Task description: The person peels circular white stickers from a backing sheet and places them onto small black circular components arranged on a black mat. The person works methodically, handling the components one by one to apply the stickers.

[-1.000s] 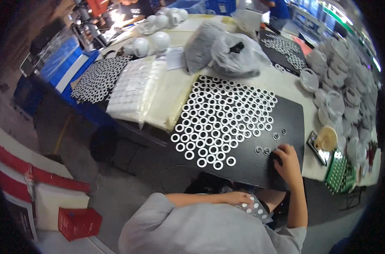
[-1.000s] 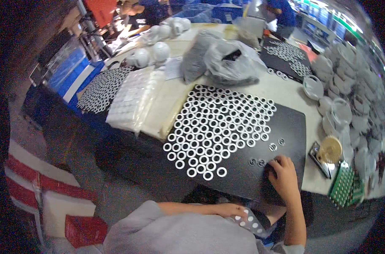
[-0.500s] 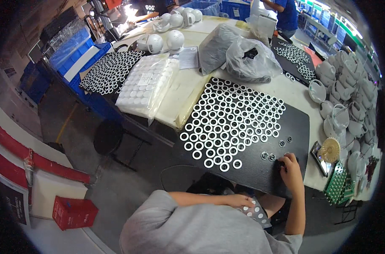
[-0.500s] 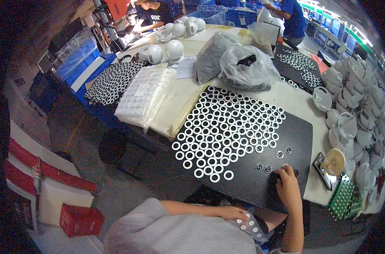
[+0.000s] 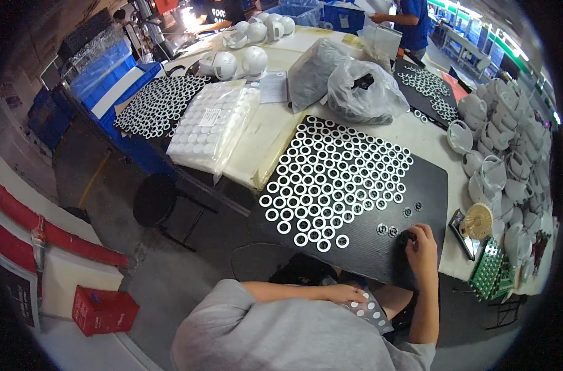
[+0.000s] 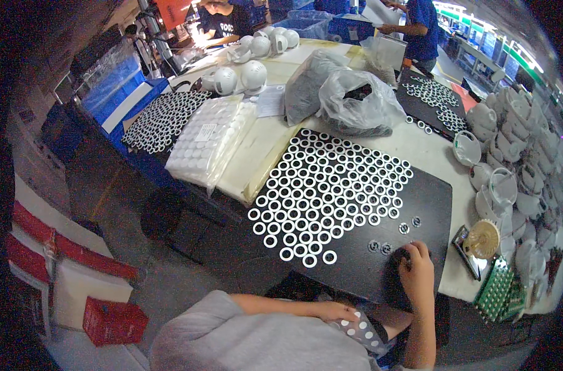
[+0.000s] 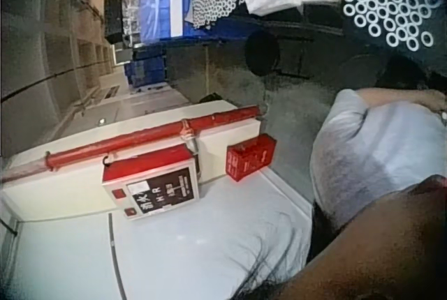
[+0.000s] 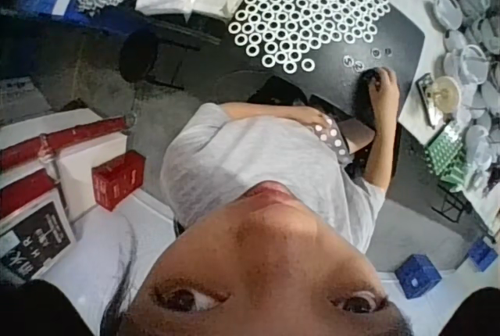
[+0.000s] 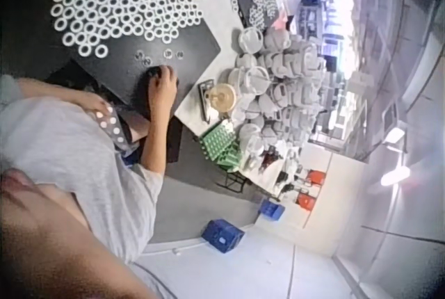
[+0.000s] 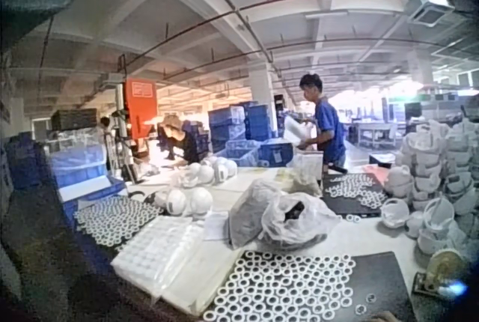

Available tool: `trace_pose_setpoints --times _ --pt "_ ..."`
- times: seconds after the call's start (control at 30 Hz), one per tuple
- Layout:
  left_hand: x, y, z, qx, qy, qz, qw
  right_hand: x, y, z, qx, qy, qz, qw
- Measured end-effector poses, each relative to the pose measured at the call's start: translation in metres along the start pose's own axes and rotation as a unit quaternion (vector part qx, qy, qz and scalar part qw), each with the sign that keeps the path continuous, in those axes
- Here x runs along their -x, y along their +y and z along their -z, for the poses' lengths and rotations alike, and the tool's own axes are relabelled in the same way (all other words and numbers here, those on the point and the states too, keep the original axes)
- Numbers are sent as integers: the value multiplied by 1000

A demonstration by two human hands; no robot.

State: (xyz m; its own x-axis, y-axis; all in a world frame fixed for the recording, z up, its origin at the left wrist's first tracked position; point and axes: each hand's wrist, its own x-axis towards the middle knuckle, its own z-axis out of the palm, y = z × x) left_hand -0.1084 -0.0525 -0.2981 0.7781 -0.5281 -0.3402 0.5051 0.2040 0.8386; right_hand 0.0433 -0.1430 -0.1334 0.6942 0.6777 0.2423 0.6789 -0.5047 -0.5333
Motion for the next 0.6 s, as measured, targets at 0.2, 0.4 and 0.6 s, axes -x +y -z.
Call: trace_pose_setpoints --times 0.2,0.4,0.6 --pt "0 5 -4 -34 -22 -26 999 10 17 -2 65 0 30 997" --pt "25 39 -14 -70 44 49 995 5 16 -2 102 13 52 993" --pt "21 29 -11 6 27 38 999 7 30 -1 50 111 55 991"
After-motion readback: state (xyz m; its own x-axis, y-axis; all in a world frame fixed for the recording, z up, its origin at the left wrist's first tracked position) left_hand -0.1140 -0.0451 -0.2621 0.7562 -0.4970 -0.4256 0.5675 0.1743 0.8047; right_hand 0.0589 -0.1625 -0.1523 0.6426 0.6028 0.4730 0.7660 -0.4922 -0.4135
